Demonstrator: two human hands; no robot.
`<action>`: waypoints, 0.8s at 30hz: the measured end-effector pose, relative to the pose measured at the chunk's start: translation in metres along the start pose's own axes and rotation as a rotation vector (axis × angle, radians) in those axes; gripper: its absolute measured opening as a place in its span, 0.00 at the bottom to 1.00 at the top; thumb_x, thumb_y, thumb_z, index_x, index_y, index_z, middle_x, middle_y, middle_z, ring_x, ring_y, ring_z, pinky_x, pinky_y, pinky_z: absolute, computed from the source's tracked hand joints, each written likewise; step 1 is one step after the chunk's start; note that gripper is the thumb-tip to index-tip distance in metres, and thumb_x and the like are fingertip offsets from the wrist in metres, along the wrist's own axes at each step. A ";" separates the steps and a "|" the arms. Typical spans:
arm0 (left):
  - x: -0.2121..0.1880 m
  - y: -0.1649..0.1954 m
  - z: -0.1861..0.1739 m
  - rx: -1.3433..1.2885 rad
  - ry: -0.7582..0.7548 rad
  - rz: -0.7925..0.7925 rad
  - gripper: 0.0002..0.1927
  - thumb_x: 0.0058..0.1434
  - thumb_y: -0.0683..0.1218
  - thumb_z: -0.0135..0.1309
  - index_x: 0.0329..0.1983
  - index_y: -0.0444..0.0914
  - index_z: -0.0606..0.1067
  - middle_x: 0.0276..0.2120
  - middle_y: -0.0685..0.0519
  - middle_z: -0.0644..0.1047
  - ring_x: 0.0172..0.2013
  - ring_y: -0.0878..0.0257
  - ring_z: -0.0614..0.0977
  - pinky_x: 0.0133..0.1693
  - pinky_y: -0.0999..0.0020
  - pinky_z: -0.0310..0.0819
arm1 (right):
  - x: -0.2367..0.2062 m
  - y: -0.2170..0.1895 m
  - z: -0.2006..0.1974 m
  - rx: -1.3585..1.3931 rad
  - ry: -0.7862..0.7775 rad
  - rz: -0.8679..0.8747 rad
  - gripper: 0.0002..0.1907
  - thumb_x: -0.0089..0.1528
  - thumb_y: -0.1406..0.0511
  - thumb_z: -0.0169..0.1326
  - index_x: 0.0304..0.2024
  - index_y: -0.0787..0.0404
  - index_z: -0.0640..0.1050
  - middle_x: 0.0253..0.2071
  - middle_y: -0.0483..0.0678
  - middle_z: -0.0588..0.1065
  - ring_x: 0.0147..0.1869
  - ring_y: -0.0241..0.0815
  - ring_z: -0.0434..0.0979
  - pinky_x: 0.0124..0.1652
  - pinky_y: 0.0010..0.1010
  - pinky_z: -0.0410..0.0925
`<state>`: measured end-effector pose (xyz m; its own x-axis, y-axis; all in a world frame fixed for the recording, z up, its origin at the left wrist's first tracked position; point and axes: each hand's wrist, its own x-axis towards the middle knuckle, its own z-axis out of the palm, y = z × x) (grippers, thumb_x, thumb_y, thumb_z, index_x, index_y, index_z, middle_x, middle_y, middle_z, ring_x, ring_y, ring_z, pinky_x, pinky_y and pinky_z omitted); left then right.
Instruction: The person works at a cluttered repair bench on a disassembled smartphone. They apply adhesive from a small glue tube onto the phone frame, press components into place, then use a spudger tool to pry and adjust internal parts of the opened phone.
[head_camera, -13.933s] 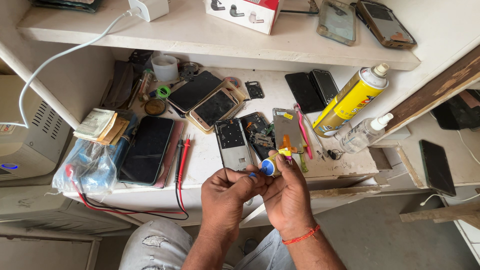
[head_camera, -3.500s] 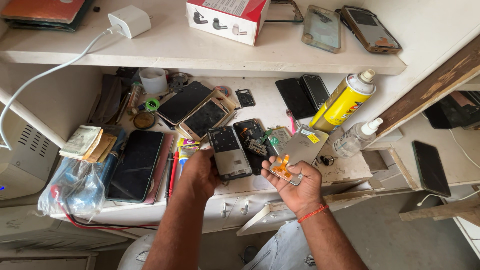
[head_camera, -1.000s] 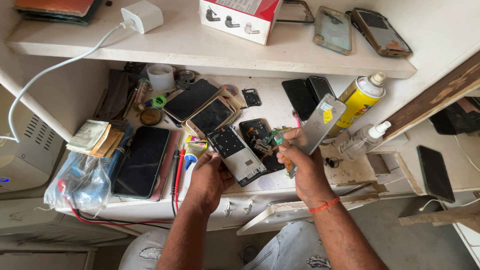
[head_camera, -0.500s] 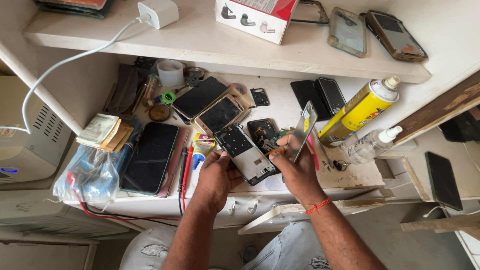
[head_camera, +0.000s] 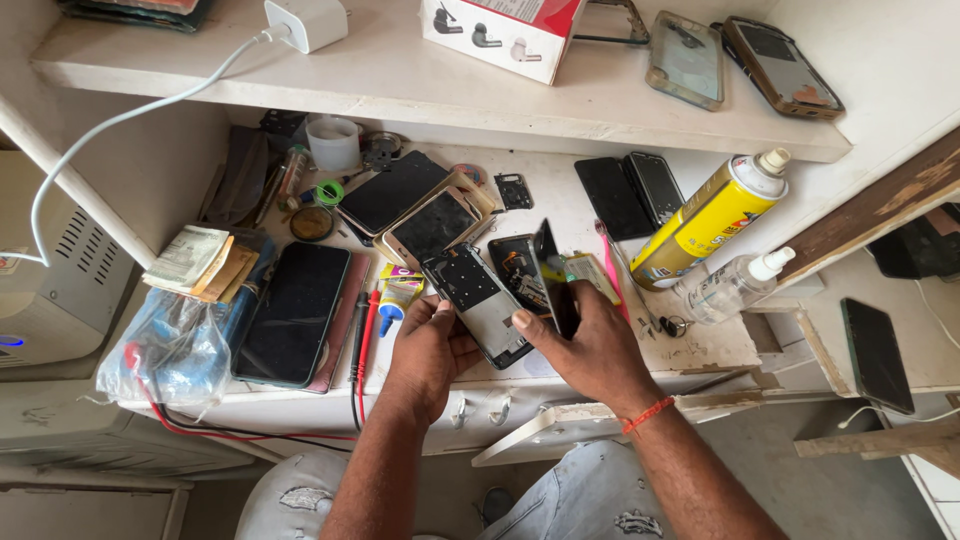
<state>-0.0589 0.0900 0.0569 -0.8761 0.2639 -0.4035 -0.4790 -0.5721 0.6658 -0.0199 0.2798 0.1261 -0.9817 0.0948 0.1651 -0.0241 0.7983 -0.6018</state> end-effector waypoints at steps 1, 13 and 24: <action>0.000 0.000 0.000 0.002 -0.001 0.003 0.13 0.73 0.51 0.38 0.49 0.39 0.68 0.42 0.45 0.79 0.41 0.55 0.85 0.51 0.52 0.80 | 0.002 -0.004 -0.002 -0.052 -0.036 0.051 0.36 0.54 0.38 0.58 0.40 0.65 0.75 0.32 0.53 0.78 0.38 0.46 0.79 0.38 0.39 0.71; 0.003 -0.007 -0.002 -0.014 0.015 0.051 0.11 0.73 0.50 0.40 0.50 0.39 0.68 0.42 0.45 0.80 0.40 0.55 0.84 0.50 0.53 0.81 | 0.026 -0.032 -0.005 -0.322 -0.190 0.098 0.43 0.55 0.33 0.50 0.48 0.64 0.76 0.42 0.60 0.79 0.51 0.60 0.80 0.49 0.47 0.71; -0.009 -0.002 0.003 -0.028 0.014 0.085 0.10 0.72 0.50 0.41 0.50 0.41 0.67 0.41 0.44 0.81 0.40 0.54 0.85 0.49 0.54 0.81 | 0.013 -0.036 -0.006 -0.433 -0.177 0.136 0.44 0.54 0.31 0.49 0.46 0.63 0.76 0.45 0.60 0.77 0.51 0.58 0.80 0.48 0.48 0.72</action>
<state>-0.0504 0.0912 0.0606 -0.9126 0.2027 -0.3551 -0.4009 -0.6138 0.6800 -0.0306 0.2561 0.1545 -0.9885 0.1424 -0.0505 0.1501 0.9635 -0.2218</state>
